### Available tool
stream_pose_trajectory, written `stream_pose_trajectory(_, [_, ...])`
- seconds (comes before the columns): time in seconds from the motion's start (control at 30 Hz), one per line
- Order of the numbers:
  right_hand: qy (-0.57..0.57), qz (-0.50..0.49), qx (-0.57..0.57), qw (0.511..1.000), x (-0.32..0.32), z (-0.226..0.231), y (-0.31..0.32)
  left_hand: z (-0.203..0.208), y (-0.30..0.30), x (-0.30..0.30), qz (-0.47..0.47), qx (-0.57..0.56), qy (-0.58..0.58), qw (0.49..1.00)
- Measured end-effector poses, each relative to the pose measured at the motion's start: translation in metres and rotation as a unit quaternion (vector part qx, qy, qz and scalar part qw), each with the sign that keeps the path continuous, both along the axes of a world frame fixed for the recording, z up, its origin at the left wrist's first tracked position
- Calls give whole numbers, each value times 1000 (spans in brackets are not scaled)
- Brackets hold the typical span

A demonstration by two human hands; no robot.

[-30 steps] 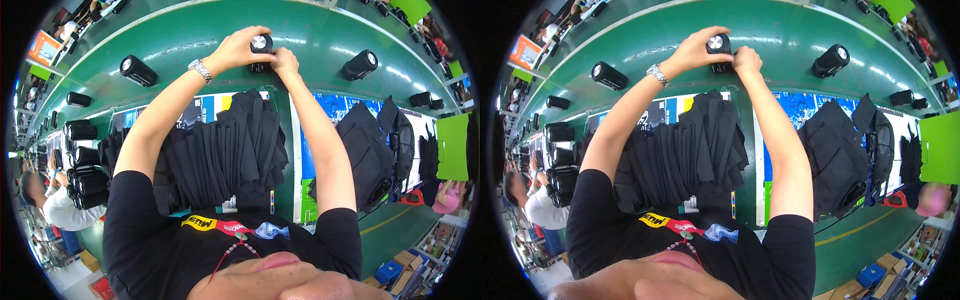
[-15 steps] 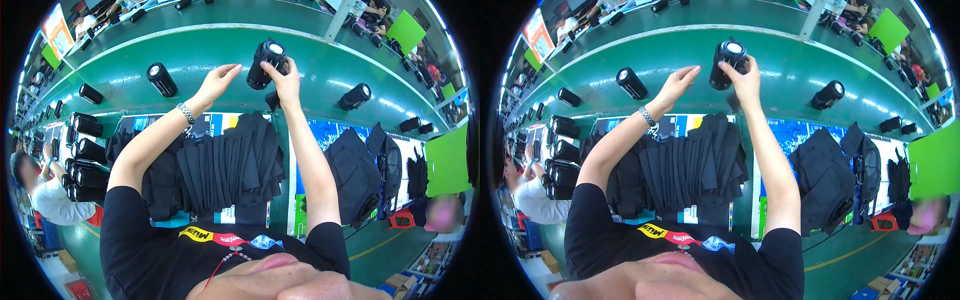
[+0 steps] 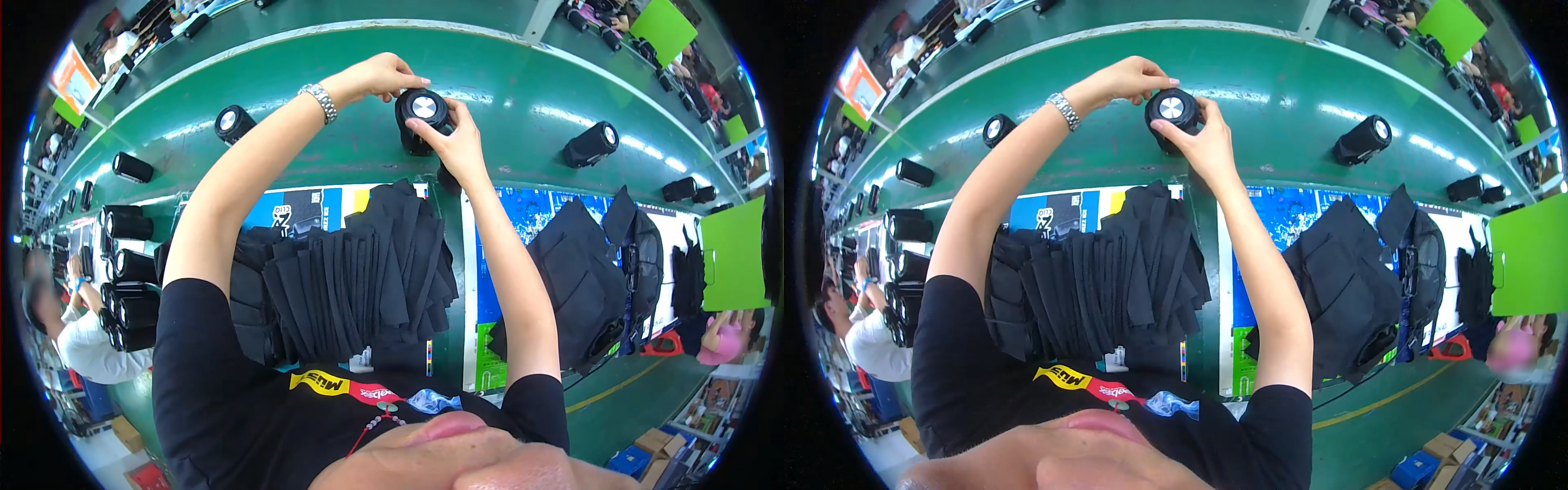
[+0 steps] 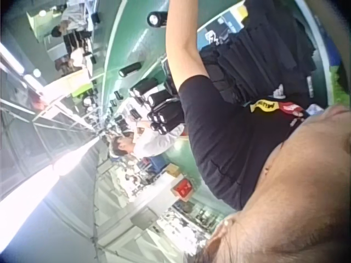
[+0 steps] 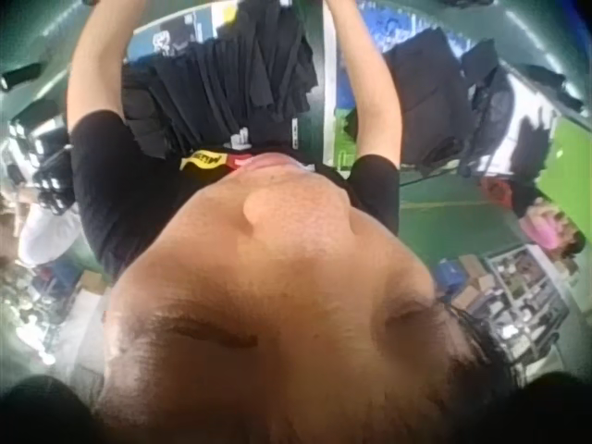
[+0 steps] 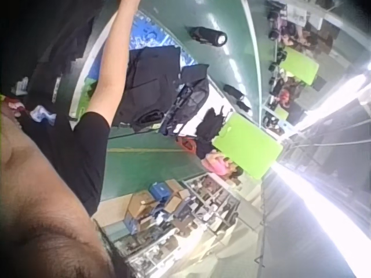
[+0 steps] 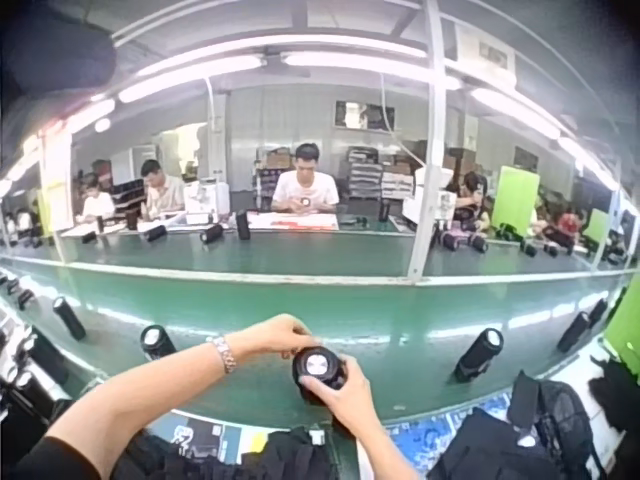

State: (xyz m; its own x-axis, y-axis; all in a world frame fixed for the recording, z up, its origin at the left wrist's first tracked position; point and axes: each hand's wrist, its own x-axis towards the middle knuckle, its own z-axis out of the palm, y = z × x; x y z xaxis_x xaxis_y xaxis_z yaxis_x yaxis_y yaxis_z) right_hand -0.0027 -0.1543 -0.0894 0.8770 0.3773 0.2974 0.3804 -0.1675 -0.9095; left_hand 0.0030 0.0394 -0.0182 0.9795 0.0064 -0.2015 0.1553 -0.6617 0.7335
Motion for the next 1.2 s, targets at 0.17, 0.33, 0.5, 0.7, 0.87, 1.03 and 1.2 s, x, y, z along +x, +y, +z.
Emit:
stream_pose_trajectory(0.17, [14,0,52,999,9,-6,-9,-7,-1,10,-17,-122,27,992])
stream_pose_trajectory(0.33, [29,-14,55,998,13,-2,-13,-3,-10,11,-92,7,-266,960])
stream_pose_trajectory(0.5, [38,-36,7,999,25,4,-26,14,-44,-6,-114,189,-419,881])
stream_pose_trajectory(0.7, [5,-50,-28,998,29,6,-28,-4,-59,-23,-85,195,-498,841])
stream_pose_trajectory(0.87, [-24,-28,-102,994,22,4,-45,-14,-67,-21,27,-19,-506,862])
stream_pose_trajectory(1.03, [65,108,-162,979,39,11,-97,-36,-56,-1,193,-392,-274,857])
stream_pose_trajectory(1.2, [132,-51,4,990,106,-5,-69,-57,-87,31,186,-594,-90,777])
